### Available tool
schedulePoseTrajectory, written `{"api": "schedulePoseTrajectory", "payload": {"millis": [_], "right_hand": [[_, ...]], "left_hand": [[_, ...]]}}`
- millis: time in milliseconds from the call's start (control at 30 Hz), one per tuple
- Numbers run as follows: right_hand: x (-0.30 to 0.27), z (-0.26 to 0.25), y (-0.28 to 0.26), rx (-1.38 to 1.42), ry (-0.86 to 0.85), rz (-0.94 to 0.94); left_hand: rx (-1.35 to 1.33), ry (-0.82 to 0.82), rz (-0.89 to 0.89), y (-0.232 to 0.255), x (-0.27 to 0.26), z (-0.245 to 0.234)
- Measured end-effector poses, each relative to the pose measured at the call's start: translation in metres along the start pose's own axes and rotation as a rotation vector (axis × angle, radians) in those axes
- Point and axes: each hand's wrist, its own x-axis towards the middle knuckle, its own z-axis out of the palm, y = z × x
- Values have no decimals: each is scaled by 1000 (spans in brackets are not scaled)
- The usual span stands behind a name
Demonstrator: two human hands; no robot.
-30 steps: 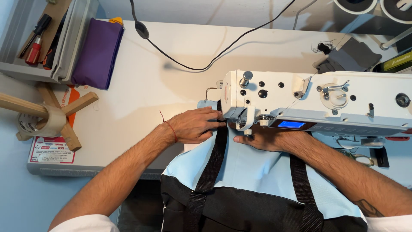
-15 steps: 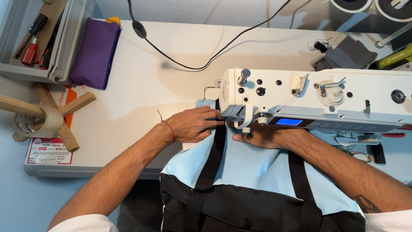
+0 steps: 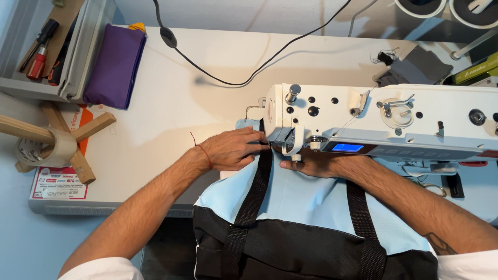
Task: Sewing straps and finishing a blue and black fabric bag using an industrial sewing machine.
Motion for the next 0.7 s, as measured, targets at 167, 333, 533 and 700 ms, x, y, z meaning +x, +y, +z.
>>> {"api": "schedulePoseTrajectory", "payload": {"millis": [167, 333, 533, 700], "right_hand": [[-21, -20, -1, 29, -54, 38], [-84, -25, 13, 286, -308, 303], [-185, 92, 99, 592, 264, 36], [-219, 302, 212, 795, 441, 501]], "left_hand": [[3, -5, -14, -2, 2, 1], [4, 24, -4, -4, -1, 0], [8, 21, -7, -6, -1, 3], [12, 23, -21, -6, -1, 4]]}}
